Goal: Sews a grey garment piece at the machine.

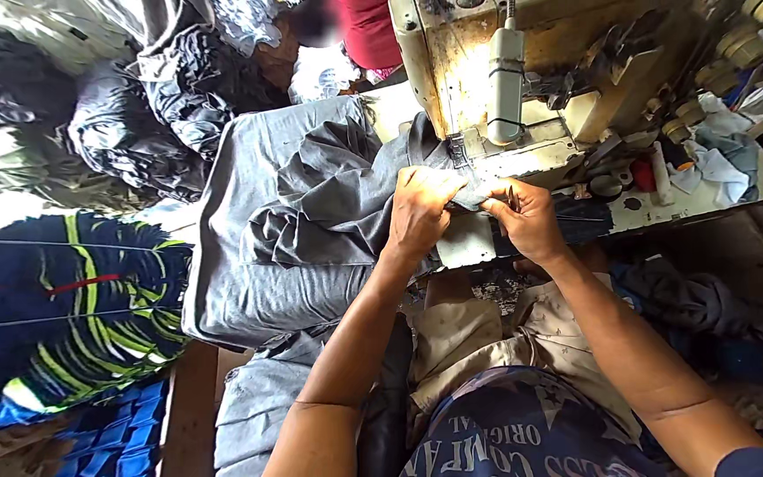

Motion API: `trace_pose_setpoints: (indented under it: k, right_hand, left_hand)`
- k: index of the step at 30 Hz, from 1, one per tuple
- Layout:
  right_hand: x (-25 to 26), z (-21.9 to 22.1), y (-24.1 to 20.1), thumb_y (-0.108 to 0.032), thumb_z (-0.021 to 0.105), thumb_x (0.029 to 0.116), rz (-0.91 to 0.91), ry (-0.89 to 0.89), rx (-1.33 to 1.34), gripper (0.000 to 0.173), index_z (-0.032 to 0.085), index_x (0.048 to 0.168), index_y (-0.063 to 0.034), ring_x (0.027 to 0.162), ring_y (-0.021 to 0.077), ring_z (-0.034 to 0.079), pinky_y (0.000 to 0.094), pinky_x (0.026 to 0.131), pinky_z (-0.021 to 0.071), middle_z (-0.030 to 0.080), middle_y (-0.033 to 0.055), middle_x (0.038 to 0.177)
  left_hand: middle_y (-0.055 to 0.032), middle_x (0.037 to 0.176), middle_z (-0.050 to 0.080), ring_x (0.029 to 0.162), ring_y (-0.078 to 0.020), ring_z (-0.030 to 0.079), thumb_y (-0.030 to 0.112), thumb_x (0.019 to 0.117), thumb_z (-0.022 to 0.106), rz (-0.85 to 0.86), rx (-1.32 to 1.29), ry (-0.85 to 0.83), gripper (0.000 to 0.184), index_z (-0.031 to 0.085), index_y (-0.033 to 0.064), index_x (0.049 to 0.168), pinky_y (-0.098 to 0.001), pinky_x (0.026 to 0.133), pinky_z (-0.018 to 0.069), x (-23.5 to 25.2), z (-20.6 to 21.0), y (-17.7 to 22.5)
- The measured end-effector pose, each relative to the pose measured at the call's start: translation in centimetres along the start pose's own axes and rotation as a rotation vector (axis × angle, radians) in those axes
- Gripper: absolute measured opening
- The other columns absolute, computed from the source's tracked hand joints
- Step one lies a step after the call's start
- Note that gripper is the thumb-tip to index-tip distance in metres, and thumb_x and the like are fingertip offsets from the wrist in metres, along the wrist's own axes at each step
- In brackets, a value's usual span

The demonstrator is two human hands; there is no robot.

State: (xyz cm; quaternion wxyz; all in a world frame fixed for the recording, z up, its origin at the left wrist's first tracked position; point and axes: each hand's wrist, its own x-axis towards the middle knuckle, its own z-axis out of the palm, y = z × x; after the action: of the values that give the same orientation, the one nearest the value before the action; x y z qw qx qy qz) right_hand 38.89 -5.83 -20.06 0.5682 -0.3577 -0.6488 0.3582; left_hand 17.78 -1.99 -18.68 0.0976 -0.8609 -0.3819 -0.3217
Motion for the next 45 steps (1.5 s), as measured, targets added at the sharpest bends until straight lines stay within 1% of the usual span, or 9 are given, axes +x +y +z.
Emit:
trace_pose_setpoints:
  k: [8,19,23,27,30,33,36,40,45]
  right_hand:
    - [-1.0,-0.4,0.8,0.000,0.065,0.0971,0.037,-0.033,-0.003,0.011,0.071,0.107,-0.0034,0.056,0.0095,0.056,0.0233,0.047,0.0488,0.071,0.0070,0.104]
    - [1.0,0.6,1.7,0.001,0.064,0.0965,0.020,0.032,0.032,0.011,0.071,0.105,-0.0007,0.060,0.0078,0.059,0.0227,0.051,0.0506,0.072,0.0073,0.102]
    - [2.4,1.4,2.6,0.002,0.061,0.0973,-0.022,0.052,0.040,0.012,0.071,0.105,0.0015,0.069,0.0091,0.063,0.0248,0.059,0.0541,0.072,0.0091,0.102]
    - [2.7,1.9,2.9,0.002,0.060,0.0980,-0.058,0.075,-0.104,0.013,0.071,0.104,0.0002,0.089,0.0113,0.069,0.0269,0.080,0.0591,0.072,0.0087,0.101]
    - [2.9,2.2,3.1,0.003,0.061,0.0972,-0.094,0.105,-0.163,0.015,0.074,0.104,0.0000,0.096,0.0125,0.071,0.0280,0.087,0.0598,0.074,0.0097,0.105]
    - [2.8,2.3,3.1,0.002,0.061,0.0972,-0.120,0.111,-0.226,0.016,0.074,0.105,-0.0009,0.096,0.0117,0.071,0.0273,0.087,0.0592,0.074,0.0096,0.105]
    - [2.9,2.2,3.0,0.002,0.062,0.0975,-0.171,0.096,-0.320,0.016,0.074,0.106,-0.0021,0.095,0.0124,0.071,0.0275,0.085,0.0595,0.074,0.0098,0.106]
    - [3.0,0.3,0.6,0.001,0.060,0.0971,-0.204,-0.199,-0.383,0.016,0.073,0.104,-0.0046,0.098,0.0158,0.068,0.0333,0.090,0.0568,0.071,0.0076,0.104]
    - [0.8,-2.3,-1.2,-0.001,0.065,0.0977,-0.156,-0.498,-0.064,0.014,0.072,0.109,-0.0032,0.104,0.0130,0.068,0.0308,0.094,0.0595,0.070,0.0059,0.111]
  left_hand:
    - [-0.0003,0.114,0.076,0.106,-0.0227,0.067,0.008,0.0940,0.058,0.036,0.018,-0.055,0.028,0.078,0.0169,0.113,-0.0479,0.102,0.0416,-0.2,-1.1,-0.2]
    - [0.0002,0.114,0.076,0.109,-0.0240,0.066,0.009,0.0943,0.055,0.035,0.052,-0.070,0.028,0.079,0.0169,0.108,-0.0485,0.106,0.0398,1.1,-0.9,-1.8]
    - [0.0010,0.115,0.075,0.110,-0.0230,0.066,0.008,0.0949,0.056,0.004,0.062,-0.073,0.027,0.078,0.0169,0.108,-0.0468,0.104,0.0418,1.8,-0.9,-2.6]
    - [-0.0018,0.119,0.073,0.117,-0.0237,0.064,0.006,0.0936,0.057,0.007,0.026,-0.094,0.023,0.076,0.0126,0.104,-0.0477,0.105,0.0426,1.9,-1.2,-2.1]
    - [-0.0070,0.132,0.064,0.129,-0.0265,0.054,0.021,0.0947,0.058,0.036,-0.038,-0.232,0.020,0.073,0.0112,0.103,-0.0502,0.109,0.0402,1.8,-2.7,-1.5]
    - [-0.0095,0.143,0.057,0.137,-0.0314,0.048,0.063,0.0923,0.063,-0.033,0.026,-0.356,0.050,0.073,0.0152,0.102,-0.0575,0.110,0.0380,1.7,-5.4,-2.3]
    - [-0.0114,0.146,0.053,0.139,-0.0365,0.044,0.066,0.0886,0.065,-0.118,0.089,-0.357,0.054,0.072,0.0133,0.095,-0.0609,0.112,0.0347,1.4,-8.4,-4.2]
    - [-0.0107,0.126,0.067,0.126,-0.0281,0.059,0.036,0.0925,0.074,0.055,-0.205,-0.255,0.029,0.070,0.0089,0.082,-0.0492,0.108,0.0472,1.0,-9.8,-0.6]
    - [-0.0060,0.090,0.070,0.086,-0.0162,0.069,0.023,0.0947,0.074,0.181,-0.443,-0.175,0.022,0.069,0.0061,0.081,-0.0332,0.074,0.0589,-1.3,-5.8,3.4]
